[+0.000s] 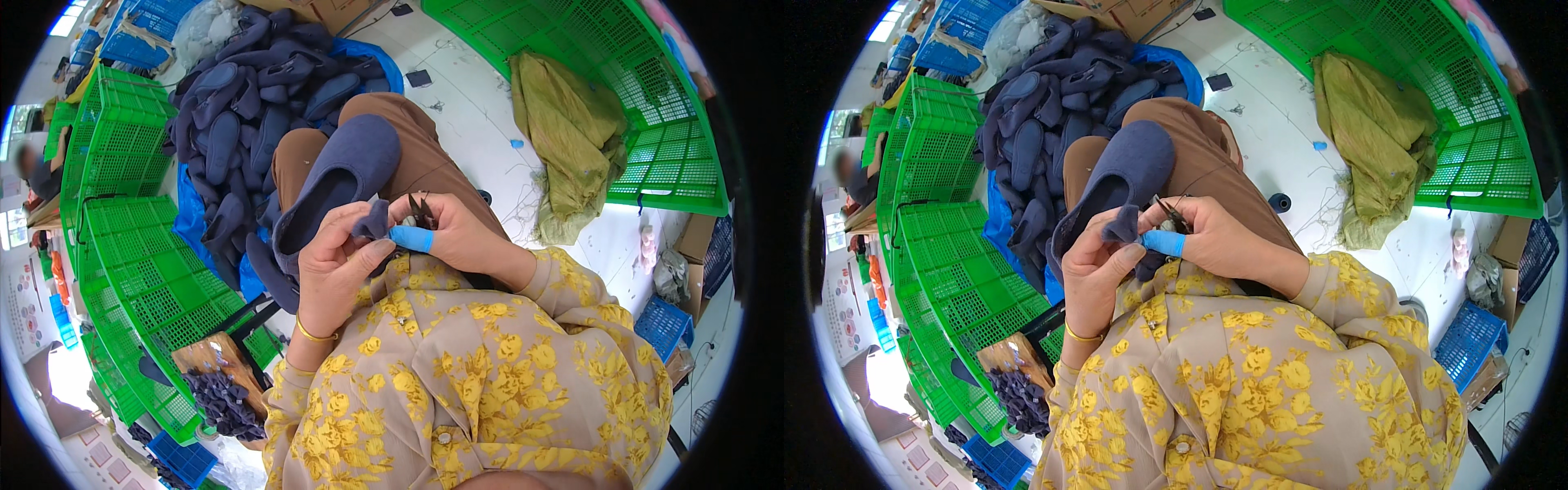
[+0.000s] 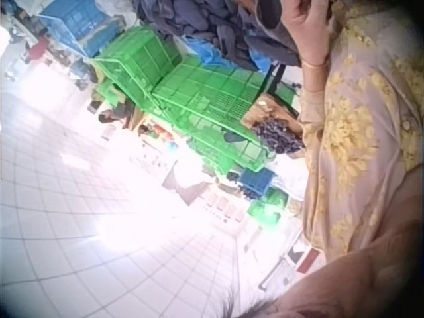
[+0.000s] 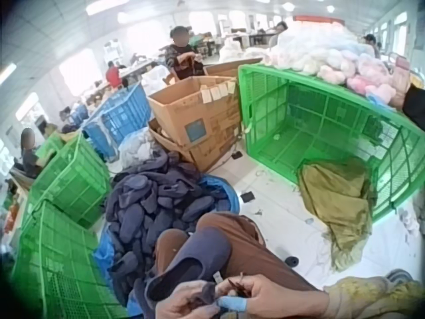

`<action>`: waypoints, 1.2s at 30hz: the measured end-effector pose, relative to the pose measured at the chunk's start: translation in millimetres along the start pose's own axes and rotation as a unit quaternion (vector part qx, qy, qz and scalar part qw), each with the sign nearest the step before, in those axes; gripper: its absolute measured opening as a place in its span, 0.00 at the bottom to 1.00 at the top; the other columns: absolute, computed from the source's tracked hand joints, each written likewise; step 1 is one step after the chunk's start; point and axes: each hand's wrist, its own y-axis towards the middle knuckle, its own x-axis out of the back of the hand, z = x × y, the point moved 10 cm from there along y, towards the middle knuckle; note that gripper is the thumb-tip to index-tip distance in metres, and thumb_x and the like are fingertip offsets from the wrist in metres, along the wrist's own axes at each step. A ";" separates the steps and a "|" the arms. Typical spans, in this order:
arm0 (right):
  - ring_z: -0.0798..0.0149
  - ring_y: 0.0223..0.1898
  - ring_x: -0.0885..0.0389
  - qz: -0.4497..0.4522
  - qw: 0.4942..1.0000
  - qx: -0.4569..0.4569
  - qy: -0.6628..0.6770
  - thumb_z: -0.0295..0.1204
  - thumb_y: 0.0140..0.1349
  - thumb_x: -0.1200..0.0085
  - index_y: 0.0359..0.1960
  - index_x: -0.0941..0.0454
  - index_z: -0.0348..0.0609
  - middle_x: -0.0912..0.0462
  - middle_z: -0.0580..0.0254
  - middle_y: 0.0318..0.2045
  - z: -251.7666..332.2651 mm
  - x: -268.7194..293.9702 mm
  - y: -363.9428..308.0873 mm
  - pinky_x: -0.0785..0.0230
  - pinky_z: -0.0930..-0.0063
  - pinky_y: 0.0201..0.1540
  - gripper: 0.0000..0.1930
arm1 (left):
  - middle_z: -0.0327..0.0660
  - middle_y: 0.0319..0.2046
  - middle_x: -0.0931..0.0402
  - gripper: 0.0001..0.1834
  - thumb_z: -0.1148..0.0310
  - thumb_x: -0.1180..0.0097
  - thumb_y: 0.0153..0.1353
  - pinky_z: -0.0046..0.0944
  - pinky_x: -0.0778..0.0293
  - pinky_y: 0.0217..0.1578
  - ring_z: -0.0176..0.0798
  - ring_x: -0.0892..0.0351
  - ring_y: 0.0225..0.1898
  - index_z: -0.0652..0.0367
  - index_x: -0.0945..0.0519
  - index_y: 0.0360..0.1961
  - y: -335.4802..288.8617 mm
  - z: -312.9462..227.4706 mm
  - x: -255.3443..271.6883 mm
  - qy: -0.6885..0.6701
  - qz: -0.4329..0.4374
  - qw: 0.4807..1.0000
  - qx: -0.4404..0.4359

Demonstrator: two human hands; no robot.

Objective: The person sits on the floor and uses a blue-handled tool to stitch the opening of a dark blue slip-on shoe. They repeatedly insert the tool, pull the thread, and trim excess material while handling multiple similar shoes from a nearby pile.

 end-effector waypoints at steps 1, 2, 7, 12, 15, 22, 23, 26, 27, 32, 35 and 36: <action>0.82 0.32 0.30 0.000 1.000 0.016 -0.025 0.26 0.64 0.42 0.42 0.23 0.40 0.23 0.75 0.32 4.1 -1.5 1.1 0.35 0.85 0.36 0.07 | 0.35 0.37 0.20 0.10 0.77 0.39 0.60 0.28 0.26 0.41 0.28 0.23 0.39 0.66 0.19 0.44 0.8 -4.8 -0.1 0.016 -0.007 0.999 -0.029; 0.82 0.30 0.31 0.000 0.998 0.031 -0.051 0.26 0.64 0.41 0.42 0.23 0.41 0.24 0.76 0.30 8.6 -2.5 1.4 0.36 0.86 0.34 0.08 | 0.35 0.35 0.20 0.10 0.77 0.38 0.60 0.29 0.26 0.41 0.29 0.23 0.39 0.65 0.19 0.43 0.4 -4.6 3.0 0.055 -0.021 0.998 -0.020; 0.80 0.22 0.37 -0.062 0.961 0.085 -0.255 0.34 0.57 0.35 0.40 0.24 0.44 0.28 0.75 0.21 29.8 12.8 -1.8 0.42 0.82 0.26 0.14 | 0.42 0.30 0.20 0.10 0.76 0.35 0.53 0.33 0.26 0.38 0.39 0.21 0.34 0.62 0.19 0.38 0.4 -31.5 -6.9 0.378 0.040 0.921 -0.090; 0.80 0.24 0.33 -0.001 0.966 0.051 -0.252 0.37 0.62 0.39 0.36 0.23 0.42 0.26 0.71 0.22 19.6 4.6 1.2 0.39 0.80 0.27 0.12 | 0.36 0.30 0.21 0.09 0.78 0.35 0.53 0.27 0.29 0.32 0.28 0.24 0.30 0.65 0.19 0.37 -2.2 -37.3 -14.2 0.365 0.039 0.922 -0.121; 0.80 0.26 0.32 0.015 0.989 0.048 -0.142 0.37 0.65 0.42 0.35 0.23 0.40 0.24 0.71 0.25 5.7 1.8 0.2 0.38 0.81 0.29 0.12 | 0.34 0.31 0.22 0.10 0.78 0.35 0.55 0.24 0.30 0.31 0.24 0.25 0.30 0.65 0.21 0.39 -4.9 -21.0 -5.8 0.239 0.031 0.970 -0.027; 0.81 0.32 0.30 0.052 0.995 0.048 -0.065 0.36 0.68 0.45 0.34 0.23 0.38 0.23 0.72 0.29 7.8 -11.4 -4.9 0.35 0.83 0.35 0.13 | 0.38 0.33 0.22 0.10 0.80 0.39 0.58 0.26 0.23 0.33 0.28 0.21 0.32 0.66 0.25 0.41 -8.0 -1.4 -8.2 0.043 0.030 0.996 0.069; 0.81 0.32 0.30 0.051 0.996 0.041 -0.064 0.36 0.68 0.45 0.35 0.23 0.38 0.23 0.72 0.29 3.5 -10.7 -5.1 0.35 0.83 0.36 0.12 | 0.39 0.34 0.21 0.10 0.80 0.40 0.58 0.28 0.22 0.34 0.29 0.20 0.32 0.67 0.25 0.40 -7.9 -1.5 -10.4 0.025 0.035 0.996 0.077; 0.82 0.34 0.30 0.049 0.997 0.017 -0.048 0.35 0.69 0.46 0.35 0.23 0.37 0.24 0.72 0.29 -7.0 -10.6 -5.8 0.34 0.83 0.37 0.12 | 0.42 0.34 0.21 0.09 0.82 0.42 0.57 0.32 0.18 0.35 0.33 0.17 0.32 0.67 0.26 0.39 -7.9 1.3 -9.2 0.080 0.045 0.995 0.042; 0.82 0.34 0.30 0.047 0.998 0.006 -0.037 0.35 0.69 0.46 0.36 0.23 0.38 0.24 0.72 0.29 -4.8 -12.3 -7.9 0.35 0.83 0.38 0.12 | 0.42 0.34 0.21 0.09 0.82 0.42 0.56 0.33 0.18 0.34 0.33 0.17 0.32 0.67 0.26 0.38 -8.5 1.7 -9.7 0.066 0.043 0.996 0.051; 0.82 0.34 0.29 0.044 0.998 -0.019 0.043 0.34 0.70 0.47 0.36 0.22 0.39 0.23 0.72 0.30 -10.7 -16.9 -11.6 0.33 0.83 0.38 0.10 | 0.43 0.33 0.21 0.10 0.84 0.46 0.51 0.34 0.18 0.35 0.35 0.17 0.31 0.66 0.26 0.36 -12.7 3.4 -8.5 0.001 0.020 0.996 0.087; 0.80 0.34 0.26 0.060 0.991 -0.036 0.112 0.33 0.70 0.47 0.36 0.22 0.39 0.21 0.71 0.30 -5.5 -23.5 -14.0 0.31 0.82 0.38 0.10 | 0.43 0.33 0.21 0.09 0.84 0.47 0.51 0.34 0.18 0.35 0.35 0.17 0.31 0.66 0.26 0.35 -12.4 5.3 -8.5 -0.030 0.041 0.996 0.076; 0.80 0.33 0.25 0.058 0.992 -0.038 0.107 0.33 0.70 0.47 0.36 0.22 0.39 0.21 0.70 0.30 -6.5 -22.1 -13.5 0.30 0.81 0.38 0.10 | 0.43 0.33 0.21 0.09 0.84 0.46 0.50 0.34 0.18 0.35 0.35 0.17 0.31 0.66 0.26 0.35 -12.0 3.3 -8.3 -0.031 0.030 0.996 0.082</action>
